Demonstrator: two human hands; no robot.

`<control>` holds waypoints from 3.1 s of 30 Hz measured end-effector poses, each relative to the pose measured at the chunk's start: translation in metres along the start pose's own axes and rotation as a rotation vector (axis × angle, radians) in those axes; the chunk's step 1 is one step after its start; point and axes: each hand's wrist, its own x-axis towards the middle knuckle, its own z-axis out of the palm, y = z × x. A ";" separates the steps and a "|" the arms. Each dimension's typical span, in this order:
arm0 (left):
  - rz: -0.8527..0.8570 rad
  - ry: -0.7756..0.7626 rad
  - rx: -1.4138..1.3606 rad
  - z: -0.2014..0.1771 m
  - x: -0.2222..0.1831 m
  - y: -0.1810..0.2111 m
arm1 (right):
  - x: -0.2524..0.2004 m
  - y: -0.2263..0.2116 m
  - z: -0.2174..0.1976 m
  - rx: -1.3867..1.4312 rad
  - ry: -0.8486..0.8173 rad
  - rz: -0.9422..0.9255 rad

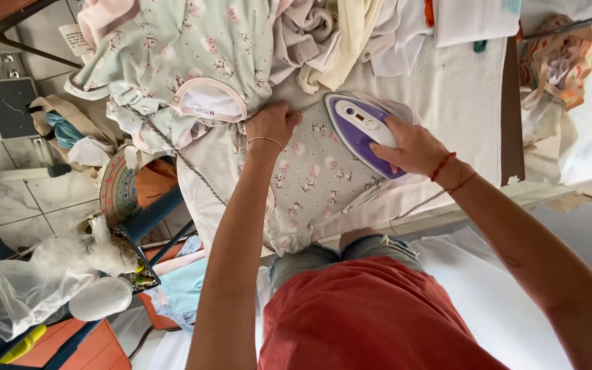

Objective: Ironing and folding baby clothes at a pressing station in a factory environment.

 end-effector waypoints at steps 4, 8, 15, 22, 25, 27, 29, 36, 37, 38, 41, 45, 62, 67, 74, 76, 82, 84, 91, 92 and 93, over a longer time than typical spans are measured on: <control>0.057 0.048 0.100 -0.017 -0.025 -0.003 | 0.002 -0.007 0.000 0.063 -0.045 -0.053; 0.037 0.209 0.217 -0.025 -0.040 -0.013 | 0.005 -0.018 -0.001 -0.051 -0.156 -0.105; 0.128 0.828 0.275 -0.022 -0.078 -0.037 | 0.029 -0.016 0.017 -0.114 -0.117 -0.140; -0.187 1.157 -0.488 0.030 -0.129 -0.055 | -0.041 0.004 0.000 -0.131 0.019 0.068; -0.328 0.955 -0.725 0.050 -0.141 -0.054 | -0.088 0.045 -0.001 0.003 0.247 0.191; -0.499 0.543 -0.661 0.038 -0.138 -0.047 | -0.103 0.081 0.000 0.447 0.394 0.228; -0.510 0.601 -0.634 0.035 -0.129 -0.046 | -0.102 0.098 -0.001 0.521 0.430 0.214; -0.534 0.750 -0.514 0.023 -0.139 -0.020 | -0.096 0.114 -0.019 0.494 0.336 0.281; -0.538 0.747 -0.516 0.028 -0.138 -0.022 | -0.100 0.108 -0.025 0.490 0.333 0.283; -0.505 0.767 -0.525 0.032 -0.137 -0.023 | -0.104 0.101 -0.032 0.230 0.327 0.340; -0.498 0.722 -0.541 0.032 -0.137 -0.025 | -0.098 0.101 -0.027 -0.200 0.557 0.106; -0.555 0.704 -0.466 0.056 -0.120 -0.037 | -0.075 -0.017 0.012 0.191 0.402 -0.294; -0.594 0.640 -0.436 0.048 -0.115 -0.036 | 0.044 0.030 0.042 0.079 0.693 -0.470; -0.502 0.767 -0.558 0.038 -0.122 -0.022 | -0.083 0.107 -0.015 -0.119 0.536 -0.101; 0.109 0.594 -1.519 -0.011 -0.190 0.008 | -0.143 0.058 -0.025 -0.308 -0.533 0.181; 0.240 0.511 -1.573 -0.022 -0.208 0.023 | -0.138 0.013 -0.029 -0.207 -0.227 -0.124; 0.609 0.321 -1.072 -0.095 -0.285 0.061 | -0.122 -0.126 -0.033 0.024 -0.158 -1.152; 0.540 0.245 -0.755 -0.127 -0.320 0.059 | -0.122 -0.152 -0.041 -0.075 -0.305 -1.154; 0.559 0.396 -0.655 -0.160 -0.390 0.038 | -0.123 -0.110 -0.023 -0.183 -0.663 -1.048; 0.470 0.407 -0.559 -0.160 -0.386 0.033 | -0.121 -0.100 -0.020 -0.078 -0.569 -1.042; 0.382 0.417 -0.462 -0.160 -0.381 0.029 | -0.119 -0.091 -0.018 0.027 -0.475 -1.034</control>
